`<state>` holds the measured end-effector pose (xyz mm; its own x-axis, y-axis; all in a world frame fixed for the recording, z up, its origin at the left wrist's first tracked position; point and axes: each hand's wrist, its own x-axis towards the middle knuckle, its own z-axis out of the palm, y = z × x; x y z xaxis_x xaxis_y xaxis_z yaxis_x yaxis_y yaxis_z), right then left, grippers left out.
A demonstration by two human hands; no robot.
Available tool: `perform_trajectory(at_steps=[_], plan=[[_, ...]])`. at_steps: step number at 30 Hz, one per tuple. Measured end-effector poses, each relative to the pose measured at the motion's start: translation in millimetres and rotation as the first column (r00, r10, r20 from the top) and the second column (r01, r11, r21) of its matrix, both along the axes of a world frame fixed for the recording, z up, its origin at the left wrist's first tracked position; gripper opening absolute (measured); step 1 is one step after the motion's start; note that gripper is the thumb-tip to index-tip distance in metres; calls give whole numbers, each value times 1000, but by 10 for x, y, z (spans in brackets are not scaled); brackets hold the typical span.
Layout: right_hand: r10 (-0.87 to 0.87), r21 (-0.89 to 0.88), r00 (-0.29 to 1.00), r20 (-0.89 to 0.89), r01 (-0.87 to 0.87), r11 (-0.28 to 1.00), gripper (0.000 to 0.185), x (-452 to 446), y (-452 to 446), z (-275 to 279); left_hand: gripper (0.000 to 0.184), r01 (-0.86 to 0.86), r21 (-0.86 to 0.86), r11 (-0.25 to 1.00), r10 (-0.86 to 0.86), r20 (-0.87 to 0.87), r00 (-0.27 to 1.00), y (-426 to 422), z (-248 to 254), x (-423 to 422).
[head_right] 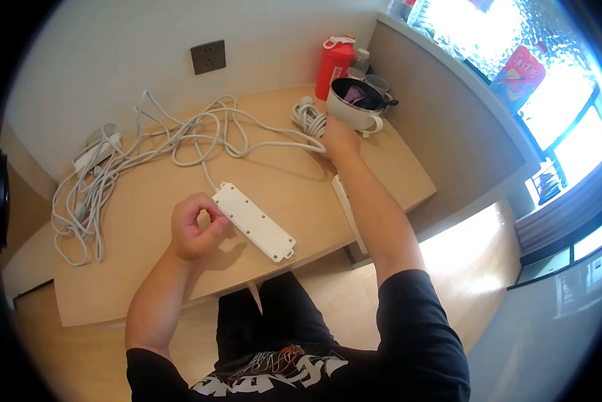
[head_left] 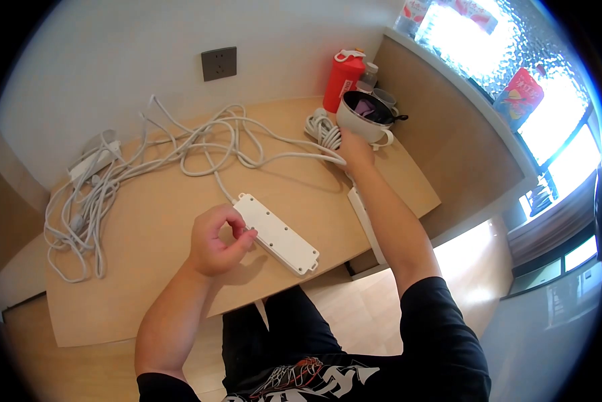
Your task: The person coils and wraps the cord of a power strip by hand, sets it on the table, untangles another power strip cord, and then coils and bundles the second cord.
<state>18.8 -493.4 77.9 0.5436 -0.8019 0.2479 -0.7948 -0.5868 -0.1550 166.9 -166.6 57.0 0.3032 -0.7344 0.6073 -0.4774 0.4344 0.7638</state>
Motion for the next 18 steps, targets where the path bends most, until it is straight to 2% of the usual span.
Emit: perform_trajectory(at_steps=[4, 7, 10, 13, 18], plan=[[1, -93, 985, -172, -17, 996, 68, 18, -54, -63, 18, 4, 29, 1000, -4, 4, 1000, 16, -27, 16], [90, -235, 977, -194, -135, 963, 72, -67, -84, -72, 18, 10, 28, 1000, -10, -6, 1000, 19, -26, 40], [61, -250, 994, -87, -81, 965, 73, -240, 187, 16, 18, 38, 64, 997, -35, -49, 998, 32, -10, 38], [-194, -8, 979, -69, 194, 981, 72, -166, 208, -42, 19, 59, 82, 995, -53, -73, 996, 33, -6, 14], [-150, 57, 988, -41, 153, 987, 62, -195, 132, -77, 19, 76, 101, 992, -73, -30, 997, 61, -38, 10]])
